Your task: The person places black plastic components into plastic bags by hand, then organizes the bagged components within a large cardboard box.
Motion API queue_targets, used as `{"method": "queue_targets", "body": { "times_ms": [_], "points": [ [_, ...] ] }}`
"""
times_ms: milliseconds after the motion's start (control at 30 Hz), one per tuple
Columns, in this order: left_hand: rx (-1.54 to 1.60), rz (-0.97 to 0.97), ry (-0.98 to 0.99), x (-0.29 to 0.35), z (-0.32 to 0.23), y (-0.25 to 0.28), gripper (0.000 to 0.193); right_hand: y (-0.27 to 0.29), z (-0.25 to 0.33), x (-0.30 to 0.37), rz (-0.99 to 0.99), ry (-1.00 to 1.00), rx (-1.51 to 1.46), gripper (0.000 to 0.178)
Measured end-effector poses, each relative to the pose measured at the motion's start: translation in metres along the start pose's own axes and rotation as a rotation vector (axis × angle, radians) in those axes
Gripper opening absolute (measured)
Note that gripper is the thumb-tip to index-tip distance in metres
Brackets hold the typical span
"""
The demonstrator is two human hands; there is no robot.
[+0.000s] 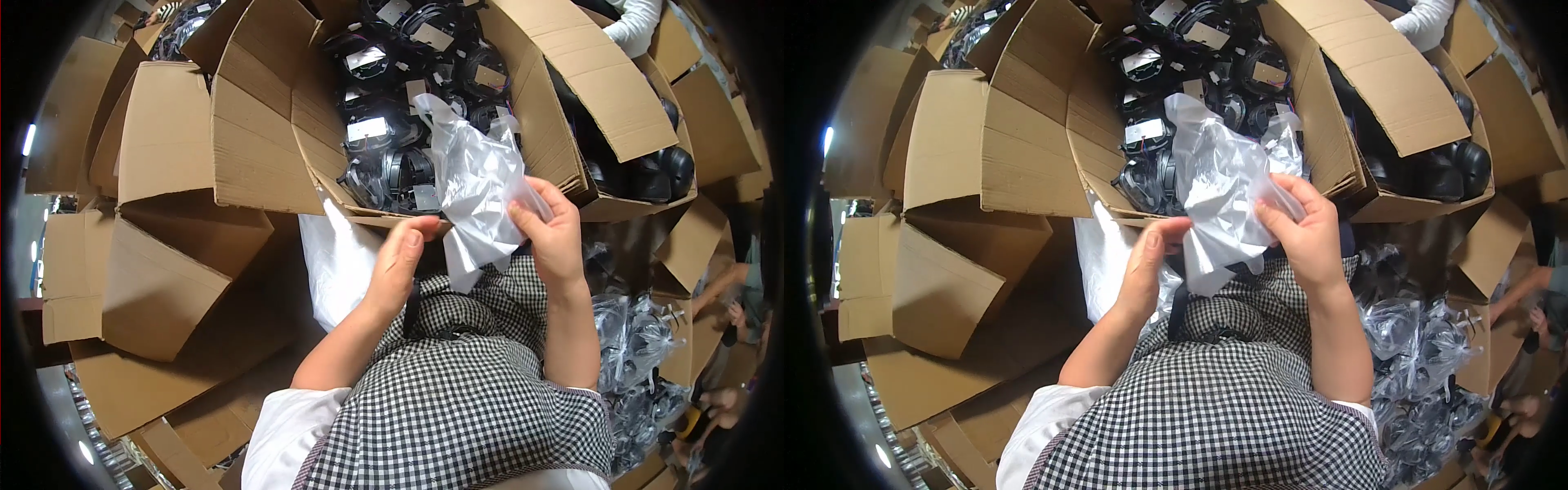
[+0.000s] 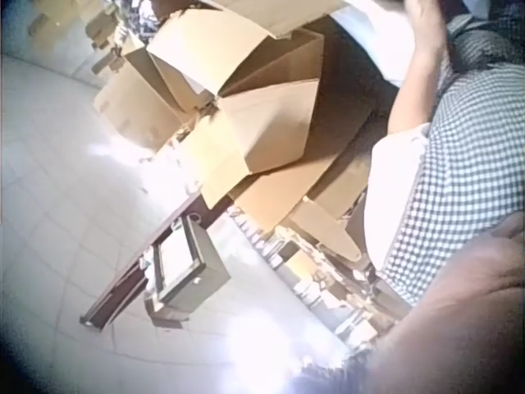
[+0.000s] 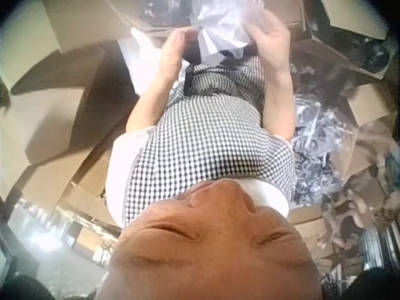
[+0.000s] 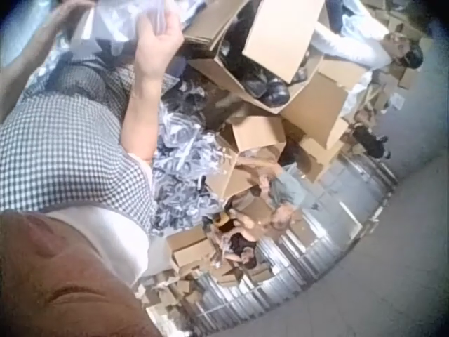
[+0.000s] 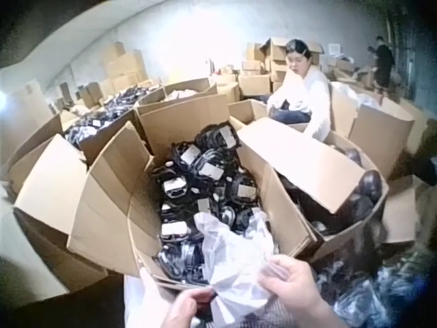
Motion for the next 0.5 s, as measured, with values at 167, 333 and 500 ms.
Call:
{"method": "queue_targets", "body": {
  "times_ms": [167, 333, 500],
  "points": [
    [0.138, -0.016, 0.092, -0.032, 0.003, -0.009, 0.037, 0.0, 0.029, 0.03, 0.208, 0.388, 0.81, 0.042],
    [0.438, -0.03, 0.234, -0.033, 0.029, -0.015, 0.018, -0.017, 0.053, 0.058, -0.051, 0.753, 1.337, 0.041],
    [0.724, 0.177, 0.465, -0.001, 0.028, -0.053, 0.029, -0.044, 0.036, 0.057, 0.138, 0.606, 1.17, 0.024]
  ]
}}
Point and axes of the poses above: each hand's wrist, its own x-axis away from the middle knuckle, its own y-axis out of the back of the hand, z = x × y, the point moved 4 cm from there along -x, towards the middle knuckle, and after that the axes turned 4 degrees about -x, right-handed, at the moved point
